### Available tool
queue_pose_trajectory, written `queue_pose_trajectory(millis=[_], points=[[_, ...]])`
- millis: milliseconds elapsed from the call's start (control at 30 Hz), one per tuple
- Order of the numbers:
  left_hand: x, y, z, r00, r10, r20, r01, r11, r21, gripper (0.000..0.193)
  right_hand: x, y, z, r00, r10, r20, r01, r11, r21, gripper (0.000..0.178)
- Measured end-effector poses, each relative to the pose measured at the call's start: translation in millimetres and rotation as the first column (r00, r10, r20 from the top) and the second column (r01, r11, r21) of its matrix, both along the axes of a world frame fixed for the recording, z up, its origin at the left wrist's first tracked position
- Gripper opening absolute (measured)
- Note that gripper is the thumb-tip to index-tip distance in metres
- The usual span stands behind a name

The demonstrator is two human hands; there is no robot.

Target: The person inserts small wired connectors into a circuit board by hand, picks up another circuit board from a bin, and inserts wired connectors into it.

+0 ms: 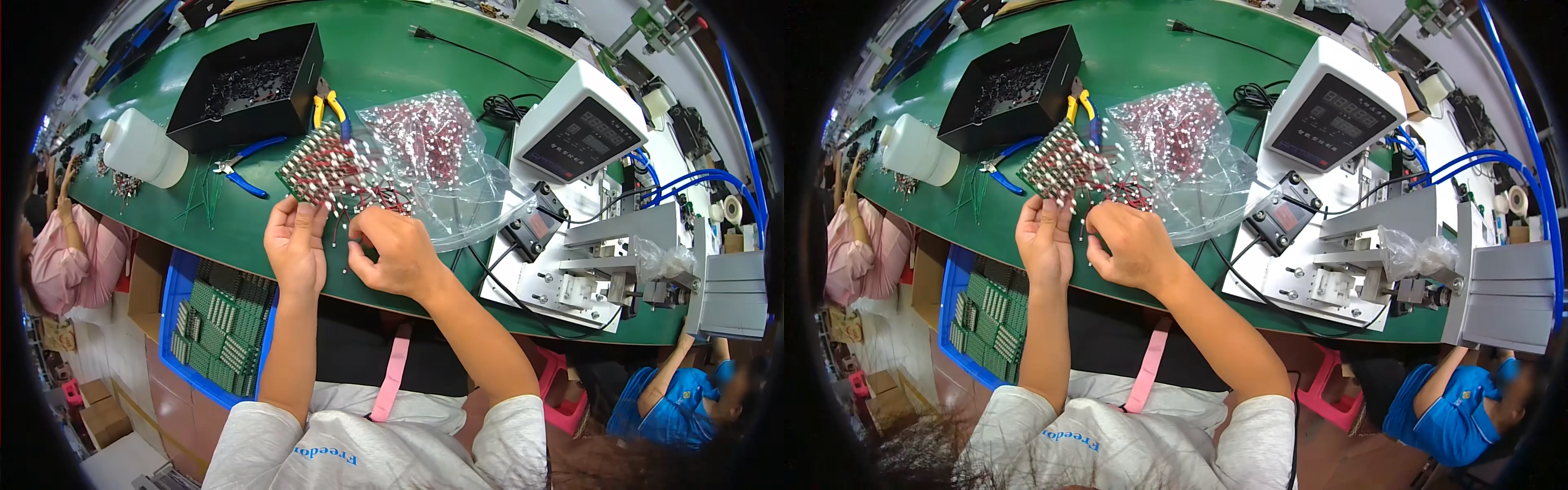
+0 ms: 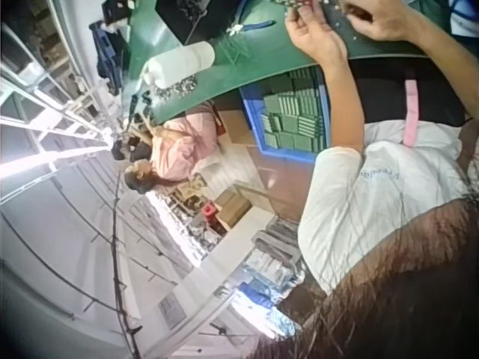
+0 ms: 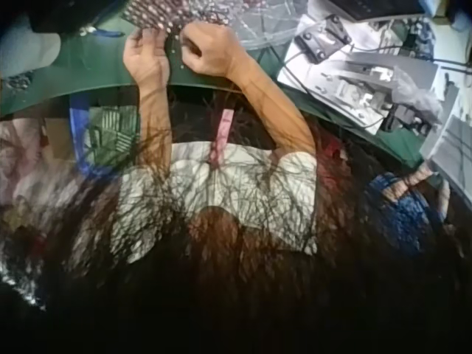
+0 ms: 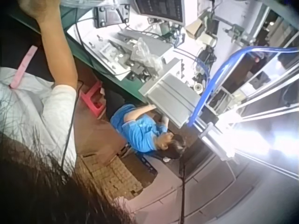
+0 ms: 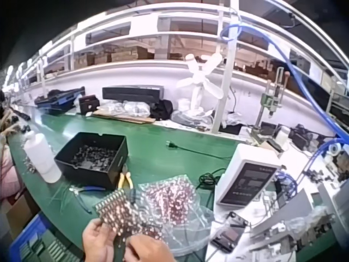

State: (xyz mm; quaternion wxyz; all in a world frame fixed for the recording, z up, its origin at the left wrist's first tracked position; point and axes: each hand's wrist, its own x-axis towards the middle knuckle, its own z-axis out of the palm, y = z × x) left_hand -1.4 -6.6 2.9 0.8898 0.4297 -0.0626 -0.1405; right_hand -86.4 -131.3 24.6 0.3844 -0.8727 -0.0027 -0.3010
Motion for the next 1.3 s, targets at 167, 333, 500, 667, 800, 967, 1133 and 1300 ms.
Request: queue_pose_trajectory(millis=[167,333,500,667,800,967,1133,1300], points=[[11.6,9.0,-3.8,0.997,0.063,0.052,-0.063,0.998,0.001,0.023,-1.9,-8.9,-7.1,0.986,0.152,-0.071,-0.163,0.969,-0.183,0.021],[7.1,7.7,-0.1,0.996,0.036,0.085,-0.037,0.999,0.011,0.021,1.0,-2.2,-16.4,0.972,0.218,-0.088,-0.232,0.953,-0.197,0.019],[4.5,4.7,5.2,0.996,0.022,0.082,-0.027,0.998,0.058,0.019,5.1,6.0,-17.0,0.99,0.131,-0.061,-0.144,0.925,-0.351,0.014],[4.8,7.6,-0.4,0.994,0.009,0.108,-0.015,0.998,0.055,0.019,10.2,2.7,-12.1,0.996,0.061,0.063,-0.051,0.986,-0.157,0.01],[2.8,8.8,-3.5,0.982,0.008,0.188,-0.036,0.988,0.148,0.02,6.1,6.1,0.3,0.998,0.059,-0.003,-0.057,0.983,0.173,0.007],[-2.4,3.3,3.2,0.976,-0.021,0.217,-0.013,0.988,0.153,0.023,8.5,9.9,3.1,0.999,0.039,0.033,-0.046,0.964,0.262,0.007],[-3.6,3.5,5.7,0.981,-0.053,0.185,0.03,0.991,0.128,0.023,11.0,13.6,1.3,0.998,0.0,0.061,-0.017,0.959,0.281,0.01],[-2.2,4.8,3.5,0.985,-0.043,0.169,0.022,0.992,0.124,0.022,11.2,13.9,0.0,0.999,-0.028,0.046,0.013,0.952,0.307,0.01]])
